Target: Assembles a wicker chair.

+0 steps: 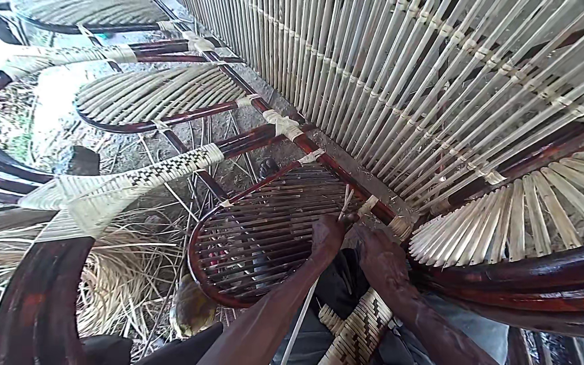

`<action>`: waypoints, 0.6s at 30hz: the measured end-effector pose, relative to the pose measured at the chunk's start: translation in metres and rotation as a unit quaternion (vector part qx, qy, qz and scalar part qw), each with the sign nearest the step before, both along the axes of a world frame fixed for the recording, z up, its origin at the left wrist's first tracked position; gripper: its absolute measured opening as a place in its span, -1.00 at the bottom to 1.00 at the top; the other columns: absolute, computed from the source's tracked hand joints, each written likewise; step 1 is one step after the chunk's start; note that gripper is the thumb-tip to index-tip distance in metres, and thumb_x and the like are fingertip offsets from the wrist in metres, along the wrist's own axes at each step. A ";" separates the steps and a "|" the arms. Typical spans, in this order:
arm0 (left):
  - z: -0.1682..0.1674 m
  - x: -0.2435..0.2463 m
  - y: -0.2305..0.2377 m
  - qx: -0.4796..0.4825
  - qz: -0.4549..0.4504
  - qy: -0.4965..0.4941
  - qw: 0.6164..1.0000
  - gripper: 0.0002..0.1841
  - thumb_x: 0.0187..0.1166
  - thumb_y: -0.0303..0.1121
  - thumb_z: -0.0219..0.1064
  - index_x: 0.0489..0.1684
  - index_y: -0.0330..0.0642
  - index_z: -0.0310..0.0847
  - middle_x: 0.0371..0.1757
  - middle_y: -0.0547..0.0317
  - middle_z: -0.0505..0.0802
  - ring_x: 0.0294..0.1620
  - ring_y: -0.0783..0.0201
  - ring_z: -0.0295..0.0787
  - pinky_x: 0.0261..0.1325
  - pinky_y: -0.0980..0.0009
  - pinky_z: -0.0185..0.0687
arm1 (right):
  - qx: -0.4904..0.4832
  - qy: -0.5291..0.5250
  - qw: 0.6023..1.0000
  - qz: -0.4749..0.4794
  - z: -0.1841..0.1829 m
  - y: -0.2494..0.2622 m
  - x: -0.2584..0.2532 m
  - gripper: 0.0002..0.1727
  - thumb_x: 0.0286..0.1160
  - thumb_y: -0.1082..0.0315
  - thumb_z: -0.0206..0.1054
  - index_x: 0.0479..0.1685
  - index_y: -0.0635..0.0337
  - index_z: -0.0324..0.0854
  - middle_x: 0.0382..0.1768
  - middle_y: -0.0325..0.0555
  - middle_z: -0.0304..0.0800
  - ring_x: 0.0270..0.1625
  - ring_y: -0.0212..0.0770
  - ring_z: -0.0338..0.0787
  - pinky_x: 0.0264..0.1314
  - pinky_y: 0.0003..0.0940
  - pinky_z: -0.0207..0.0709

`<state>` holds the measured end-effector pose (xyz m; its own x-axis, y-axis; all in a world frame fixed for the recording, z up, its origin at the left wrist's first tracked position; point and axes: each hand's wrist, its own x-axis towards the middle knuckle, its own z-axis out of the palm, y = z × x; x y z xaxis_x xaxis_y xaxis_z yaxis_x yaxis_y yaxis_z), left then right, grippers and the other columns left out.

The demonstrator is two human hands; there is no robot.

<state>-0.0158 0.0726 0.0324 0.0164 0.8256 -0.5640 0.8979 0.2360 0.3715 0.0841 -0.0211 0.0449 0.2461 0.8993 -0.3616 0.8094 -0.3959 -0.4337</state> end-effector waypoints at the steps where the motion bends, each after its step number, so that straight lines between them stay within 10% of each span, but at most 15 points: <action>1: -0.002 0.003 0.000 -0.003 0.006 0.011 1.000 -0.36 0.67 0.24 0.22 -0.40 -0.25 0.77 -0.34 -0.15 0.82 -0.19 -0.13 0.80 -0.07 -0.16 0.65 | -0.007 0.008 1.000 -0.003 0.001 0.005 0.000 -0.52 0.71 0.24 0.19 0.61 -0.16 0.57 0.13 0.14 0.79 -0.07 0.15 0.85 -0.09 0.07 0.69; 5: 0.000 0.004 0.004 -0.032 0.041 0.009 0.999 -0.31 0.74 0.25 0.10 -0.34 -0.30 0.77 -0.27 -0.21 0.84 -0.16 -0.15 0.83 -0.04 -0.18 0.67 | 0.023 0.048 0.999 0.008 -0.005 0.020 0.002 -0.61 0.72 0.29 0.19 0.46 0.06 0.64 0.20 0.21 0.78 0.06 0.22 0.85 0.03 0.15 0.71; 9: 0.000 0.000 0.024 -0.151 0.171 -0.164 0.960 -0.56 0.68 0.00 0.36 -0.42 -0.23 0.65 -0.69 0.20 0.61 -0.83 0.37 0.38 -0.76 0.44 0.33 | 0.013 0.110 0.994 -0.007 -0.007 0.021 0.014 -0.60 0.77 0.24 0.15 0.49 -0.02 0.64 0.20 0.12 0.81 0.18 0.17 0.83 0.18 0.18 0.67; 18: 0.009 0.007 0.042 -0.191 0.128 -0.161 0.960 -0.77 0.51 -0.30 0.51 -0.38 -0.25 0.63 -0.74 0.20 0.58 -0.86 0.41 0.35 -0.80 0.52 0.25 | -0.026 0.090 0.995 -0.034 0.011 0.006 0.015 -0.55 0.77 0.18 0.12 0.58 -0.18 0.59 0.18 0.05 0.80 0.19 0.08 0.81 0.24 0.07 0.66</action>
<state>-0.0090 0.1151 0.0411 0.0641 0.5595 -0.8264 0.6455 0.6083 0.4619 0.0990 -0.0148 0.0559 0.2333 0.8613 -0.4514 0.6908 -0.4735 -0.5464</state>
